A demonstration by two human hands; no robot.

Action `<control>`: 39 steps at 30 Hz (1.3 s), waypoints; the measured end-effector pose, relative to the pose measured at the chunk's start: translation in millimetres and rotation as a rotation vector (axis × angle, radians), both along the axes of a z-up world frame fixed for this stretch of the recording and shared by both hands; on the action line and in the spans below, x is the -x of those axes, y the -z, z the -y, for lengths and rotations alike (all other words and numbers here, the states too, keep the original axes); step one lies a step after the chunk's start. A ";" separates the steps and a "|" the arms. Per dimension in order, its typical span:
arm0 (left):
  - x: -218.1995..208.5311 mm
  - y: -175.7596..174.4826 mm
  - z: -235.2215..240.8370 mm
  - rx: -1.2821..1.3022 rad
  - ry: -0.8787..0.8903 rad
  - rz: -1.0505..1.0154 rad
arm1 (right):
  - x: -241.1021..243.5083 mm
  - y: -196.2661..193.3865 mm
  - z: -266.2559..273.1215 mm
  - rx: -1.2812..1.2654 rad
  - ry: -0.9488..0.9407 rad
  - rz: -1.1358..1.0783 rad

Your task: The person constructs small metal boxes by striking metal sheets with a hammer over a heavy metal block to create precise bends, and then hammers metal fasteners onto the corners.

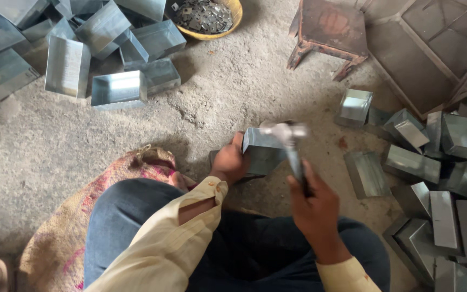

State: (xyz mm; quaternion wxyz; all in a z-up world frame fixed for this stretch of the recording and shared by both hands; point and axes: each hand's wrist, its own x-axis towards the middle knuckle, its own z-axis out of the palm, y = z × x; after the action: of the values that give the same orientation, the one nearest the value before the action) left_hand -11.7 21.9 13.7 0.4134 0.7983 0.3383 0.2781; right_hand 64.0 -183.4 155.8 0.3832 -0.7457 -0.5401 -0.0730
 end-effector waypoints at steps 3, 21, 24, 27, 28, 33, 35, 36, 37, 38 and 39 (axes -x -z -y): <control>2.5 -33.9 0.0 -0.050 -0.065 0.218 | 3.2 -14.6 14.7 -0.273 0.097 -0.515; 0.0 -78.5 -4.2 -0.543 0.314 -0.749 | -27.8 11.5 18.2 -0.110 0.098 -0.081; -0.9 -75.0 -6.2 -0.539 0.318 -0.710 | -28.8 3.1 2.9 0.490 0.132 -0.362; -4.1 -70.5 -2.1 -0.573 0.313 -0.675 | -27.4 -10.3 13.8 0.032 0.093 -0.249; -3.8 -71.1 -1.9 -0.573 0.311 -0.694 | -25.3 -10.7 13.6 0.024 0.130 -0.313; -4.4 -76.9 -1.1 -0.583 0.295 -0.686 | -27.6 16.3 3.4 0.036 0.164 -0.344; -3.2 -76.5 -0.6 -0.587 0.292 -0.667 | -35.7 27.3 0.2 0.378 0.222 -0.305; -3.0 -76.1 -1.4 -0.586 0.293 -0.671 | -35.7 31.8 2.5 0.378 0.221 -0.308; -2.1 -75.1 -1.1 -0.600 0.292 -0.668 | -33.8 35.8 7.5 0.202 0.174 -0.322; -0.7 -74.4 -0.2 -0.614 0.290 -0.664 | -31.9 39.5 11.1 0.025 0.128 -0.335; -1.5 -75.2 0.0 -0.615 0.290 -0.664 | -32.7 42.5 9.3 0.024 0.128 -0.334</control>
State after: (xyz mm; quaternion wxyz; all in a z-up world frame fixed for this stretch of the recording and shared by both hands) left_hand -10.3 21.9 88.9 0.0621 0.9684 0.2391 0.0347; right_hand 96.7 -192.6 113.3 0.4531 -0.7849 -0.4214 0.0342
